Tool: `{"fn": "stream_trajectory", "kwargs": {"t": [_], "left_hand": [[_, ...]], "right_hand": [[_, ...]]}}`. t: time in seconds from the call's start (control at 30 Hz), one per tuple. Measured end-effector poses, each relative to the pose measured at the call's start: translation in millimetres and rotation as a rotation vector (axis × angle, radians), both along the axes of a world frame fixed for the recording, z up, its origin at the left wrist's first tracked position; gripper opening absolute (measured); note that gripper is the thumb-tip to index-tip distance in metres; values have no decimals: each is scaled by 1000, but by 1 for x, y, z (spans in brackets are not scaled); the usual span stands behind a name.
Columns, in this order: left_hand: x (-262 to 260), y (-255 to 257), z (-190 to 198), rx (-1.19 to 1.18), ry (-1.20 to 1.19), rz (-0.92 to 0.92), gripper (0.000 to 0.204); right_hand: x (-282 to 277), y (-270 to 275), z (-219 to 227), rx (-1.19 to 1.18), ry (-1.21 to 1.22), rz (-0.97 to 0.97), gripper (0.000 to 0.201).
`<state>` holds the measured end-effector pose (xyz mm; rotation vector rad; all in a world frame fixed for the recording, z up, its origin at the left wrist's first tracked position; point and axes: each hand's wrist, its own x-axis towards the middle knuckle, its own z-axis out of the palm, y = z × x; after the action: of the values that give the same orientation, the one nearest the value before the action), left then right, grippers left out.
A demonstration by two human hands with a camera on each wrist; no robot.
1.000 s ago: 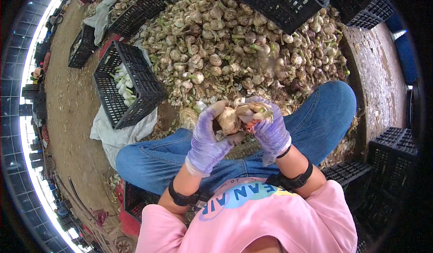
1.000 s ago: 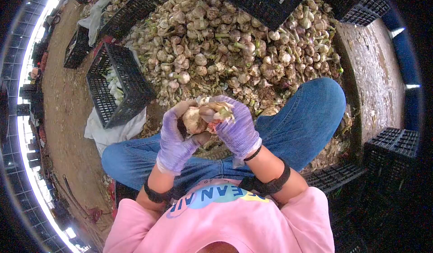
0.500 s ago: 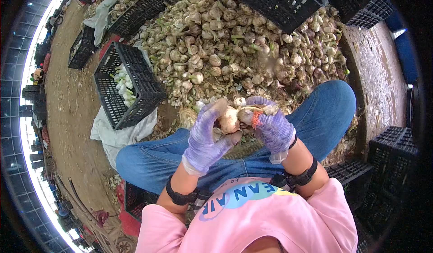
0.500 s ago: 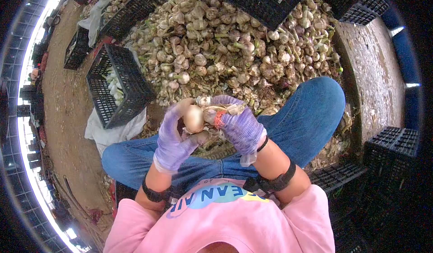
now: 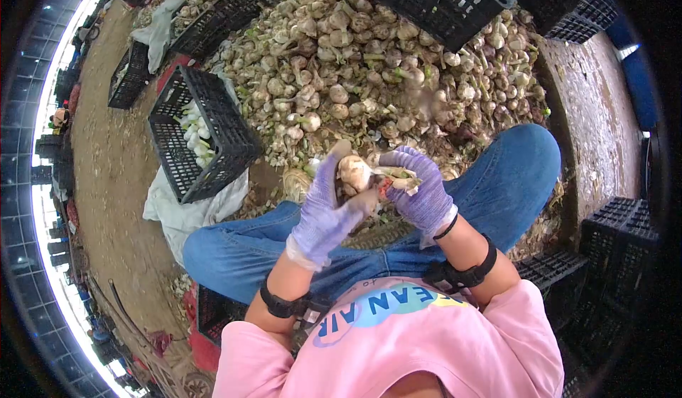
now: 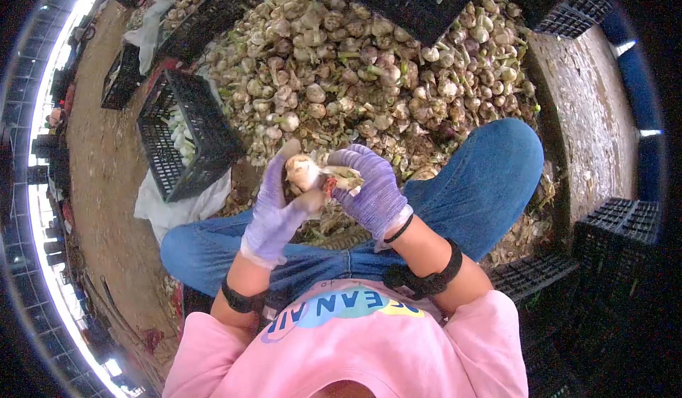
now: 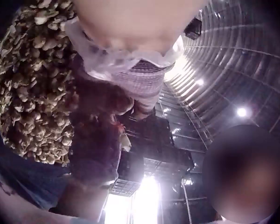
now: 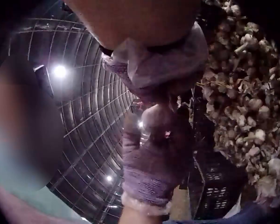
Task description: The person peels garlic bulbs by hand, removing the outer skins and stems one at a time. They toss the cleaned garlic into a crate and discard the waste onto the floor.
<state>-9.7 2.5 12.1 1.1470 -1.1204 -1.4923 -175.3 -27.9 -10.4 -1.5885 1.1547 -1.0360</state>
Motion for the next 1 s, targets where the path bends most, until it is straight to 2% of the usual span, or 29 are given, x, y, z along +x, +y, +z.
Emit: {"fn": "stream_trajectory", "kwargs": {"t": [0.07, 0.1, 0.13, 0.2, 0.23, 0.27, 0.33, 0.37, 0.4, 0.47, 0.5, 0.53, 0.6, 0.63, 0.67, 0.73, 0.77, 0.8, 0.87, 0.9, 0.93, 1.0], "left_hand": [[11, -5, -17, 68, -52, 27, 55], [19, -7, -13, 321, 195, -19, 63], [21, -11, -13, 320, 194, -20, 63], [24, -15, -13, 582, 362, -147, 69], [25, -17, -8, 623, 336, -162, 69], [21, -17, -9, 619, 338, -163, 69], [2, -12, -12, 49, 13, 127, 65], [-8, -9, -7, 24, 29, 154, 59], [-8, -6, -5, 30, 26, 152, 59], [-3, -5, -2, 181, 229, 103, 53], [5, -10, -7, 217, 451, 40, 47], [4, -9, -11, 212, 452, 42, 47], [-2, -6, -11, 312, 485, 164, 48], [-3, -9, -4, 285, 537, 109, 46], [-4, -9, -6, 286, 536, 105, 46], [-7, -8, -7, 114, 205, 178, 49], [-8, -6, -3, 87, 153, 188, 50], [-9, -5, -4, 85, 153, 187, 50], [-12, -4, -9, -156, -284, 227, 50], [-10, -4, -12, -150, -307, 189, 46], [-9, -4, -13, -151, -307, 188, 46], [-4, -5, -10, -79, -106, 164, 46]], "right_hand": [[-4, -4, 2, -118, 140, 176, 25], [-8, -9, 1, -260, 52, 306, 26], [-10, -8, 0, -261, 51, 305, 26], [-12, -3, -3, 423, -416, 506, 37], [-10, 0, -13, 496, -533, 410, 26], [-8, 2, -20, 493, -530, 410, 26], [-3, 4, -25, 674, -855, 217, 32], [-7, 3, -18, 372, -543, 282, 36], [-5, 4, -14, 377, -547, 279, 36], [3, 3, -9, 811, -931, 313, 49], [-4, 8, -12, 787, -1243, 427, 60], [-2, 7, -16, 786, -1241, 432, 60], [3, 9, -25, 780, -1362, 351, 63], [1, 4, -23, 789, -1360, 436, 58], [-2, 1, -26, 786, -1362, 432, 58], [-2, -5, -18, 763, -1012, 199, 49], [-2, 1, -8, 554, -700, 139, 43], [2, 3, -7, 552, -700, 138, 43], [6, 8, -7, -13, -110, 13, 41], [8, 11, -5, -168, 36, -51, 42], [8, 10, -5, -169, 36, -52, 42], [8, 10, -5, 389, -610, 26, 39]]}}
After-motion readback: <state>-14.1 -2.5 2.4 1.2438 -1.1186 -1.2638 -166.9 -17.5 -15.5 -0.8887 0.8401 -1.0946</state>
